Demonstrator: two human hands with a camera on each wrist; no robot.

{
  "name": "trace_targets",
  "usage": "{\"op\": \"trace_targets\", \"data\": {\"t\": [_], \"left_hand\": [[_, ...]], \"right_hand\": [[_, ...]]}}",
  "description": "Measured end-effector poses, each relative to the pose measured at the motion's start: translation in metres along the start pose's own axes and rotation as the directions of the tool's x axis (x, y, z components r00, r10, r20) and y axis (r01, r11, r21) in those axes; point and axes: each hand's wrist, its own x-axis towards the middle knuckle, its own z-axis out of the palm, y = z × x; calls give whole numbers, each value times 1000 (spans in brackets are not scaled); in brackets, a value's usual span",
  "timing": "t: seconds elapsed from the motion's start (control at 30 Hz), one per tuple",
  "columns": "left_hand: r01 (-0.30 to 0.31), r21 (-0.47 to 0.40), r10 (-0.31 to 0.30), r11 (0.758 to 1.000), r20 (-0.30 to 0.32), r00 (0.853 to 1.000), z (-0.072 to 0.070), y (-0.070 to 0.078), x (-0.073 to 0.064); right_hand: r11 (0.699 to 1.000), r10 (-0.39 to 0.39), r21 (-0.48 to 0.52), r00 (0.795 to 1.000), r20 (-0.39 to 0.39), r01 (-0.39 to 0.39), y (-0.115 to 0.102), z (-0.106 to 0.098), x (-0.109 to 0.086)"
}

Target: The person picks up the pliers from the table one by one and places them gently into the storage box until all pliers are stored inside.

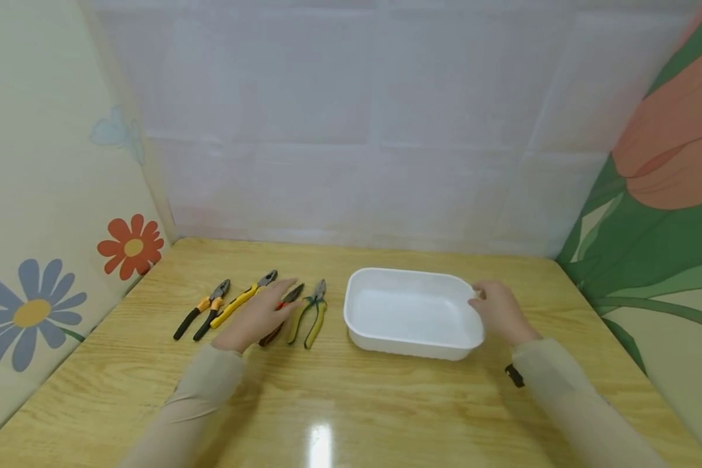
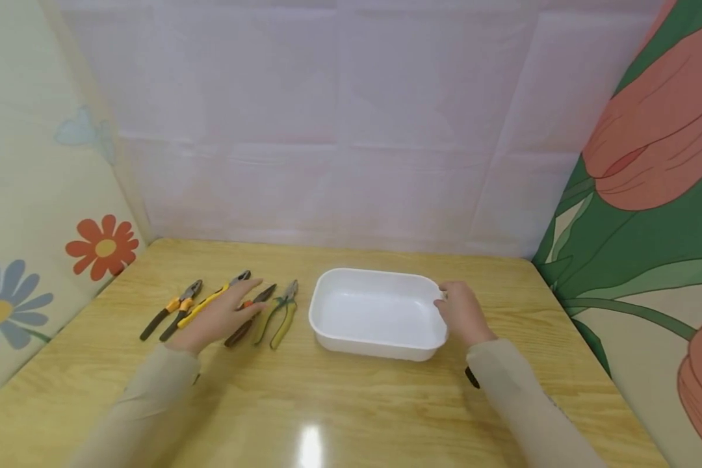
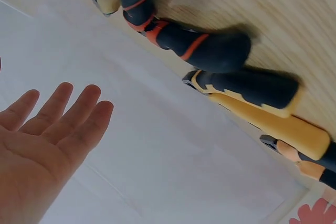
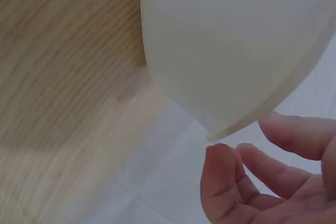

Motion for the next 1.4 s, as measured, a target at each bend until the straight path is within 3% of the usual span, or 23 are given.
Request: {"op": "trace_targets", "data": {"t": [0.17, 0.3, 0.4, 0.77, 0.97, 1.17, 1.4], "left_hand": [[80, -55, -79, 995, 15, 997, -7, -6, -6], [106, -39, -106, 994, 13, 994, -14, -11, -9], [112, -10, -112, 994, 0, 994, -18, -15, -10], [120, 103, -116, 987, -44, 992, -21, -36, -14], [161, 114, -156, 980, -52, 986, -26, -47, -13], [199, 120, -195, 973, -44, 980, -30, -53, -11], [195, 122, -188, 973, -61, 980, -39, -66, -17]], "right_hand": [[991, 118, 54, 991, 65, -122, 8, 0, 6], [956, 236, 147, 962, 139, -256, 12, -1, 10], [929, 272, 208, 946, 178, -306, 14, -3, 12], [855, 286, 349, 910, 299, -383, 24, -10, 15], [805, 271, 423, 893, 359, -415, 32, -12, 18], [784, 276, 443, 884, 378, -434, 34, -14, 15], [769, 267, 466, 882, 388, -437, 36, -13, 15]]}}
